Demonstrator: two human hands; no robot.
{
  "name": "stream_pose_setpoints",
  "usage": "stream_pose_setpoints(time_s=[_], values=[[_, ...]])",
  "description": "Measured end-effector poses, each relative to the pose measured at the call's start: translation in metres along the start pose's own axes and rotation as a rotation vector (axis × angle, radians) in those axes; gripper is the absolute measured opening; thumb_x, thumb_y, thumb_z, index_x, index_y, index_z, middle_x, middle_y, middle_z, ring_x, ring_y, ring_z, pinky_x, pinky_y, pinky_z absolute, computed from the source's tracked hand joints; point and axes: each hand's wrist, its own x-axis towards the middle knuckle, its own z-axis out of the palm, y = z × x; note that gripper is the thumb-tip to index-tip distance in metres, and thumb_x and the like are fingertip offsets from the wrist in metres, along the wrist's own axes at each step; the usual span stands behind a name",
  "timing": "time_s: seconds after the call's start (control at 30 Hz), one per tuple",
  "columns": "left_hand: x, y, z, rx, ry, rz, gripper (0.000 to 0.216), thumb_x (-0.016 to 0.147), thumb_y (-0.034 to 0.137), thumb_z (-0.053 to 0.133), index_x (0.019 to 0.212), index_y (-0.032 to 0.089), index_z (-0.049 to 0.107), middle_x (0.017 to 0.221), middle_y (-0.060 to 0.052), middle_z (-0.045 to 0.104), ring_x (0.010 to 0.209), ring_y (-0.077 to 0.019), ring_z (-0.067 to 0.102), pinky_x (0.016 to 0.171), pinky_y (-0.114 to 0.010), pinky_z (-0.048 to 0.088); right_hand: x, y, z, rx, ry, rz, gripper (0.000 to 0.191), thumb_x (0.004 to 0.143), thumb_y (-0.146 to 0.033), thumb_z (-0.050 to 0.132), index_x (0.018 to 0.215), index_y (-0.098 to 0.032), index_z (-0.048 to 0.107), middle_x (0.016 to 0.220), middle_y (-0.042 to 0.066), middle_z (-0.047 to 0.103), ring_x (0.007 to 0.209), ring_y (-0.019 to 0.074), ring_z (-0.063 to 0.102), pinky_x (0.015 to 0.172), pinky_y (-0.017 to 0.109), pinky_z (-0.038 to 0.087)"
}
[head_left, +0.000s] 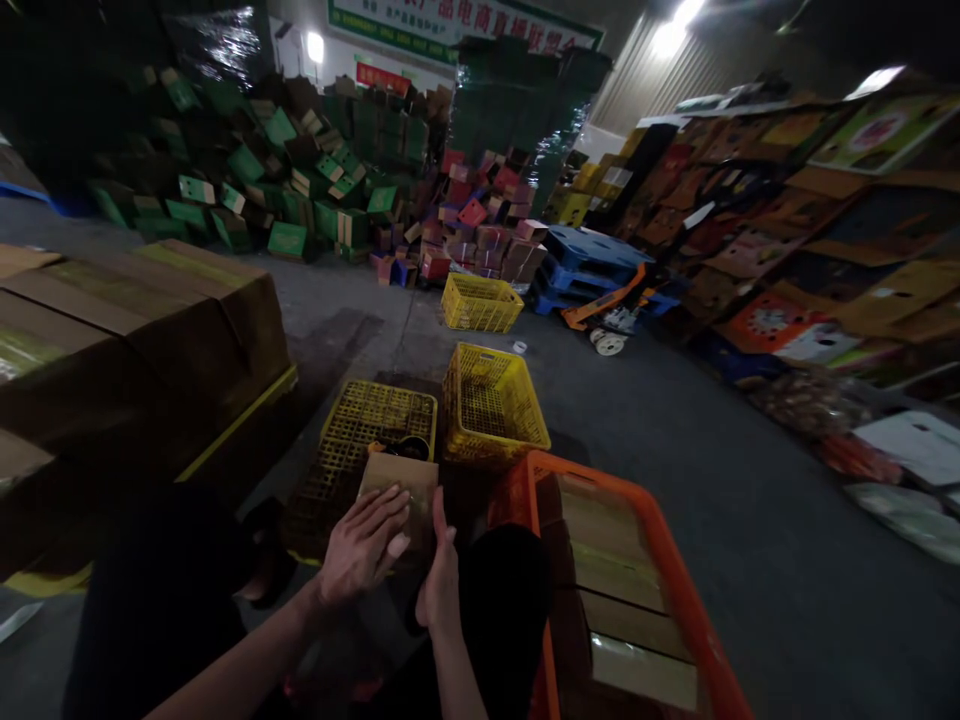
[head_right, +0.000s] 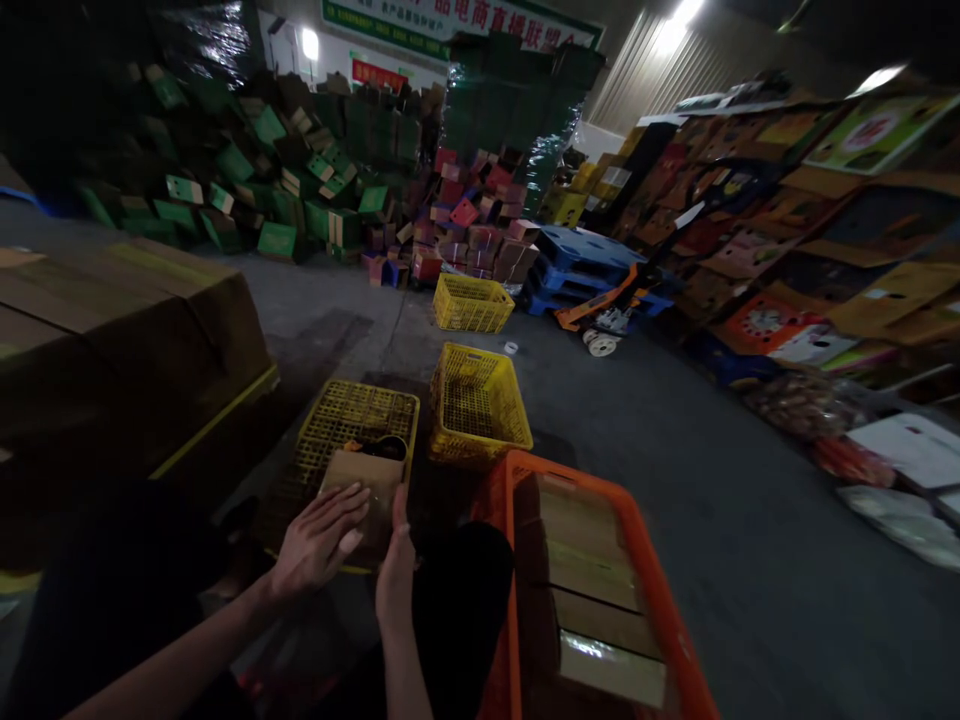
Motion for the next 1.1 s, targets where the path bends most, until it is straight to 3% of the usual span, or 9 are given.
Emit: stream_pose_setpoints(time_s=[0.3, 0.43, 0.53, 0.63, 0.8, 0.87, 0.97, 1.03, 1.1], values=[[-0.001, 0.007, -0.003, -0.002, -0.019, -0.017, 0.033, 0.100, 0.029, 0.049, 0.129, 0.020, 0.062, 0.142, -0.008, 0.060, 0.137, -0.0260, 0.050, 0.113, -0.045, 0.043, -0.035, -0.013, -0.012, -0.308, 0.009, -0.109, 0.060, 0.099, -0.063, 0.036, 0.148, -0.029, 0.047, 0.156, 0.001, 0.041, 0.147, 0.0242, 0.034, 0.121, 0.047, 0.030], [-0.002, 0.006, -0.003, 0.012, -0.013, -0.005, 0.035, 0.101, 0.032, 0.049, 0.131, 0.020, 0.061, 0.143, -0.008, 0.059, 0.137, -0.0261, 0.051, 0.114, -0.045, 0.042, -0.045, -0.022, -0.018, -0.458, 0.043, -0.133, 0.052, 0.100, -0.055, 0.040, 0.139, -0.025, 0.058, 0.145, 0.006, 0.057, 0.137, 0.0237, 0.050, 0.116, 0.042, 0.040], [-0.002, 0.004, -0.005, 0.004, -0.021, -0.012, 0.037, 0.101, 0.033, 0.048, 0.134, 0.020, 0.059, 0.143, -0.009, 0.059, 0.137, -0.0258, 0.051, 0.114, -0.045, 0.043, -0.036, -0.031, -0.017, -0.492, 0.102, -0.164, 0.046, 0.099, -0.053, 0.046, 0.127, -0.023, 0.067, 0.130, 0.010, 0.068, 0.122, 0.0245, 0.063, 0.106, 0.039, 0.048], [-0.001, 0.002, -0.009, -0.023, -0.038, -0.010, 0.040, 0.102, 0.035, 0.047, 0.138, 0.021, 0.057, 0.144, -0.009, 0.058, 0.137, -0.0253, 0.051, 0.113, -0.043, 0.044, -0.015, -0.034, -0.005, -0.448, 0.140, -0.146, 0.056, 0.093, -0.058, 0.054, 0.133, -0.020, 0.061, 0.135, 0.013, 0.064, 0.126, 0.0272, 0.060, 0.108, 0.040, 0.046], [-0.008, -0.005, -0.016, -0.062, -0.050, 0.002, 0.048, 0.102, 0.036, 0.048, 0.147, 0.021, 0.049, 0.147, -0.009, 0.054, 0.141, -0.0258, 0.046, 0.116, -0.045, 0.040, 0.008, -0.026, 0.014, -0.272, -0.003, -0.005, 0.070, 0.092, -0.064, 0.051, 0.149, -0.025, 0.045, 0.148, 0.008, 0.054, 0.137, 0.0265, 0.050, 0.115, 0.040, 0.037], [-0.018, -0.008, -0.016, -0.086, -0.021, -0.064, 0.049, 0.102, 0.036, 0.048, 0.149, 0.023, 0.046, 0.151, -0.009, 0.050, 0.144, -0.0269, 0.041, 0.117, -0.048, 0.037, 0.009, -0.023, 0.013, -0.233, 0.002, 0.009, 0.072, 0.091, -0.066, 0.052, 0.150, -0.025, 0.045, 0.148, 0.007, 0.053, 0.136, 0.0269, 0.051, 0.114, 0.040, 0.038], [-0.044, -0.008, -0.010, -0.169, 0.036, -0.286, 0.053, 0.104, 0.034, 0.041, 0.156, 0.025, 0.033, 0.159, -0.007, 0.038, 0.147, -0.0262, 0.033, 0.116, -0.045, 0.039, 0.008, -0.023, 0.007, -0.193, 0.034, 0.056, 0.073, 0.091, -0.067, 0.051, 0.150, -0.026, 0.044, 0.151, 0.006, 0.050, 0.138, 0.0261, 0.048, 0.112, 0.038, 0.040], [-0.062, -0.004, -0.004, -0.276, 0.011, -0.417, 0.058, 0.106, 0.033, 0.037, 0.161, 0.027, 0.018, 0.161, -0.007, 0.034, 0.146, -0.0233, 0.036, 0.114, -0.040, 0.043, 0.009, -0.023, 0.002, -0.176, 0.053, 0.093, 0.073, 0.090, -0.067, 0.052, 0.150, -0.026, 0.045, 0.151, 0.006, 0.050, 0.139, 0.0261, 0.047, 0.112, 0.038, 0.041], [-0.075, 0.003, 0.004, -0.334, -0.004, -0.448, 0.063, 0.105, 0.037, 0.039, 0.161, 0.030, 0.011, 0.162, -0.006, 0.031, 0.145, -0.0253, 0.035, 0.113, -0.044, 0.044, 0.011, -0.024, -0.002, -0.162, 0.072, 0.127, 0.074, 0.088, -0.068, 0.054, 0.149, -0.026, 0.046, 0.151, 0.005, 0.050, 0.140, 0.0269, 0.046, 0.111, 0.038, 0.041]])
